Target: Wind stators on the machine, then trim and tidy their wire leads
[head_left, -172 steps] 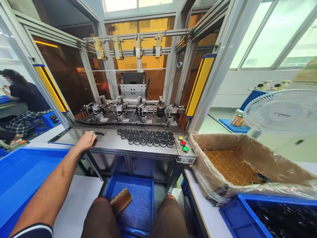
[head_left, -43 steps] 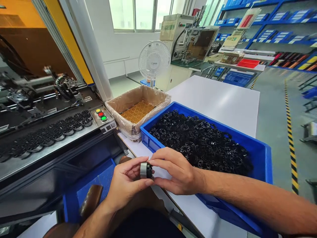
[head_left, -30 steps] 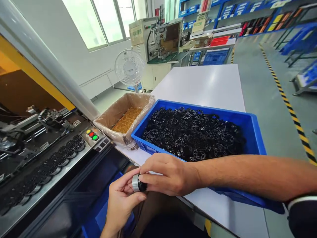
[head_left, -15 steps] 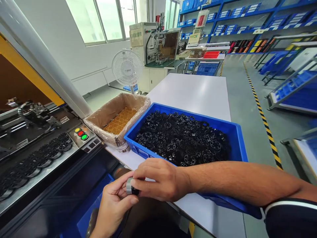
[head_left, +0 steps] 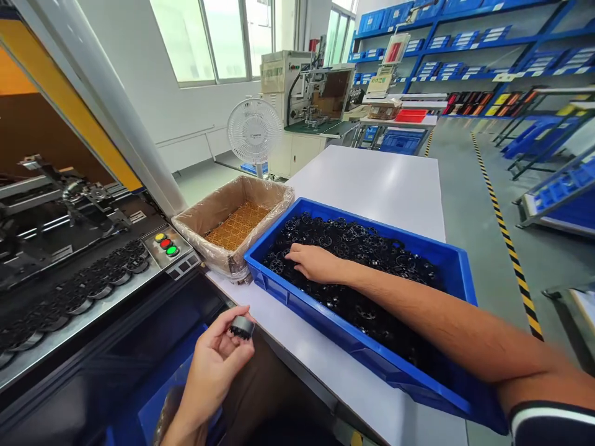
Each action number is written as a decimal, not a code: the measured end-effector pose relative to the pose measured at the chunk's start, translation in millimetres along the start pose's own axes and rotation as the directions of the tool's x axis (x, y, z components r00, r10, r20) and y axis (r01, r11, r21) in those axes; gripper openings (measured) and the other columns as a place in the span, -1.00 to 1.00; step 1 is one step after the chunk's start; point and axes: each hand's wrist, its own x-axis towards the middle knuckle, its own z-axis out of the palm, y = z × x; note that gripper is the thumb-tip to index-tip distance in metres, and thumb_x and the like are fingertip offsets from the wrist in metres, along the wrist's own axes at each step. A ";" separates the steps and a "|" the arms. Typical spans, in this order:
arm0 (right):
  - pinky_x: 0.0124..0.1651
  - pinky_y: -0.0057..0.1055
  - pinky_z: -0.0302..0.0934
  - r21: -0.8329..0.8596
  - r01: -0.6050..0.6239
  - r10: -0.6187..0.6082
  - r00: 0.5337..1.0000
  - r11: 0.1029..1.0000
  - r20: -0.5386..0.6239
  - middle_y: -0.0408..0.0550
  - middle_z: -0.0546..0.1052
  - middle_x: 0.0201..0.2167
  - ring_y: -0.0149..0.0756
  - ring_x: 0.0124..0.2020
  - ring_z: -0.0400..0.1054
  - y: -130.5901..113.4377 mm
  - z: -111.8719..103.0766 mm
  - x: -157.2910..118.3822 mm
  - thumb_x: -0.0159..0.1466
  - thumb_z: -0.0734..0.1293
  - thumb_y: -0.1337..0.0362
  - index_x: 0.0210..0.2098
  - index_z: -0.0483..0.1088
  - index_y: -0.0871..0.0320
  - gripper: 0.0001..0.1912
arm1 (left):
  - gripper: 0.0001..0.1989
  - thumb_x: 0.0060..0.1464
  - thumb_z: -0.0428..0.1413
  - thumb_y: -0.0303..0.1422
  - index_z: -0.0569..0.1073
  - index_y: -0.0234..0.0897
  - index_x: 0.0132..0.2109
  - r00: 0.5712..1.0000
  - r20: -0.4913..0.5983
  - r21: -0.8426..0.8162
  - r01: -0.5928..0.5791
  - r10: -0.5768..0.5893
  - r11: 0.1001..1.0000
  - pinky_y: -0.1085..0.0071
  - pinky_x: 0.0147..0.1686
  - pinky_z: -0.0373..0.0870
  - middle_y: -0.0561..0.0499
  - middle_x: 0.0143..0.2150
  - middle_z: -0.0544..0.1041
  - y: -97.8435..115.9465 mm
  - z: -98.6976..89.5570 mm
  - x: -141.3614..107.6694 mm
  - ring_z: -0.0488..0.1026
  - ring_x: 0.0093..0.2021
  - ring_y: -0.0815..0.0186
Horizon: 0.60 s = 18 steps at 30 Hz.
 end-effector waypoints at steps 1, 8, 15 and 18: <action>-0.04 -0.30 0.39 -0.014 -0.001 0.001 1.000 1.000 0.013 0.12 0.53 -0.15 -0.18 -0.16 0.50 -0.7 -1.6 -0.9 0.23 0.37 0.51 -0.04 0.52 0.27 -0.71 | -0.62 -0.08 0.38 -0.26 0.62 -0.25 -0.08 0.999 -0.025 0.065 -0.047 0.049 0.997 0.51 -0.37 0.42 -0.03 -0.26 0.55 1.3 2.1 -2.1 0.44 -0.35 0.36; -0.16 -0.32 0.40 -0.035 0.112 -0.110 0.993 0.993 0.037 0.05 0.55 -0.23 -0.20 -0.26 0.51 5.8 -18.3 -1.2 0.17 0.36 0.48 -0.30 0.50 0.20 -0.87 | -0.56 0.08 0.26 -0.32 0.54 -0.13 0.14 0.962 0.007 0.383 -0.255 0.274 0.888 0.37 -0.14 0.46 -0.11 -0.08 0.58 15.0 3.4 -10.1 0.49 -0.11 0.22; -0.31 -0.32 0.40 0.068 0.097 -0.091 0.992 0.993 -0.091 0.00 0.57 -0.41 -0.22 -0.41 0.48 -4.8 -38.5 -5.5 0.23 0.29 0.38 -0.28 0.51 0.18 -0.86 | -0.58 0.10 0.26 -0.34 0.54 -0.16 0.13 0.983 0.039 0.162 -0.185 0.181 0.969 0.27 0.21 0.36 -0.12 0.16 0.57 21.4 -8.5 -13.9 0.47 0.18 0.13; -0.28 -0.32 0.43 0.129 0.202 -0.135 0.905 0.971 -0.404 0.03 0.55 -0.30 -0.24 -0.33 0.48 -47.0 -50.6 -22.5 0.30 0.31 0.32 -0.29 0.48 0.15 -0.90 | -0.59 0.07 0.28 -0.36 0.56 -0.19 0.10 0.993 0.020 0.020 -0.121 0.120 0.992 0.31 0.13 0.45 -0.13 0.14 0.58 22.7 -3.4 -14.8 0.54 0.07 0.17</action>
